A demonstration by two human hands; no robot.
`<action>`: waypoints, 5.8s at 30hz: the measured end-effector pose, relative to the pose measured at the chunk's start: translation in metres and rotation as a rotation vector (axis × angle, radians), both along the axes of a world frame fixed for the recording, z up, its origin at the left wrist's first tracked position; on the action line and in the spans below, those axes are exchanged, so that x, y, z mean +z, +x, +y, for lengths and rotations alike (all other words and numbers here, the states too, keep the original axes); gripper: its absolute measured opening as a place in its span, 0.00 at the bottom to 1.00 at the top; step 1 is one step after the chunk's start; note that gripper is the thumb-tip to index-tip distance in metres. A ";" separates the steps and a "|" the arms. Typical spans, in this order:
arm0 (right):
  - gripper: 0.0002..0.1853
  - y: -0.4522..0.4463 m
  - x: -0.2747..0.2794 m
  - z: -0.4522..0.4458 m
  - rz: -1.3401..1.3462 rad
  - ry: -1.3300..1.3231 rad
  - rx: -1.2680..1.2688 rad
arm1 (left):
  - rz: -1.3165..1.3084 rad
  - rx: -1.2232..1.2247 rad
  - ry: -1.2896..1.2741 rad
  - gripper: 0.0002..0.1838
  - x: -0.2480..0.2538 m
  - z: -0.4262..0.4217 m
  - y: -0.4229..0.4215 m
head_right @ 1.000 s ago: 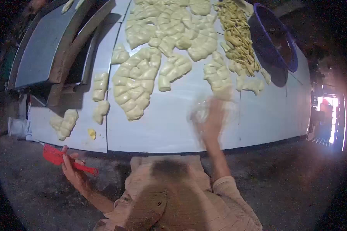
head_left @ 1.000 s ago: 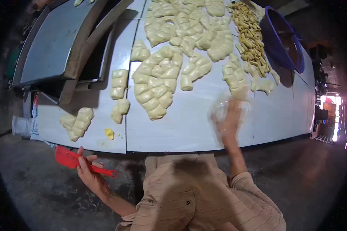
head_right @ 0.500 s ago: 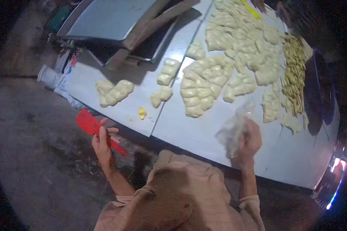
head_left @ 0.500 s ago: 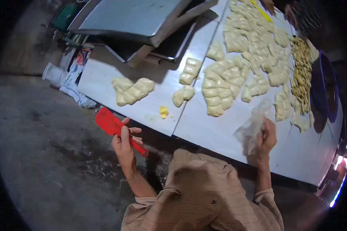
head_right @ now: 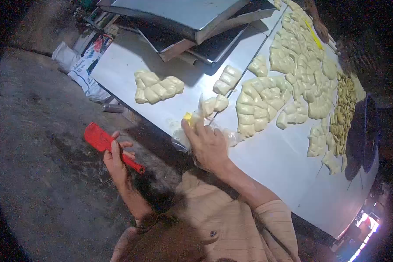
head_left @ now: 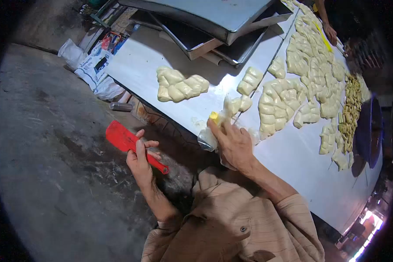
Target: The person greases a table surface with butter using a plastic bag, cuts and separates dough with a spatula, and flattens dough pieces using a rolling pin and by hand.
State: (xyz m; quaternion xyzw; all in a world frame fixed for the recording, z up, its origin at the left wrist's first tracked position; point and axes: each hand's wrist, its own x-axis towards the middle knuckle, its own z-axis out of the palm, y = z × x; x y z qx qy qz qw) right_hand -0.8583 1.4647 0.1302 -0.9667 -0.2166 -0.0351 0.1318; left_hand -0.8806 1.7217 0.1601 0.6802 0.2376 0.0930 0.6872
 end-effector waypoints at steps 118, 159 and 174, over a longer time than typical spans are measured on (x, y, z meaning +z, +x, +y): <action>0.34 -0.092 -0.043 -0.135 -0.032 0.144 -0.773 | 0.076 -0.460 0.245 0.22 0.031 -0.129 0.057; 0.29 -0.259 -0.010 -0.347 -0.096 0.202 -1.336 | 0.030 -0.625 0.148 0.22 0.027 -0.175 0.050; 0.30 -0.270 0.056 -0.389 -0.336 0.160 -1.000 | 0.316 -1.492 -0.136 0.32 0.044 -0.499 -0.038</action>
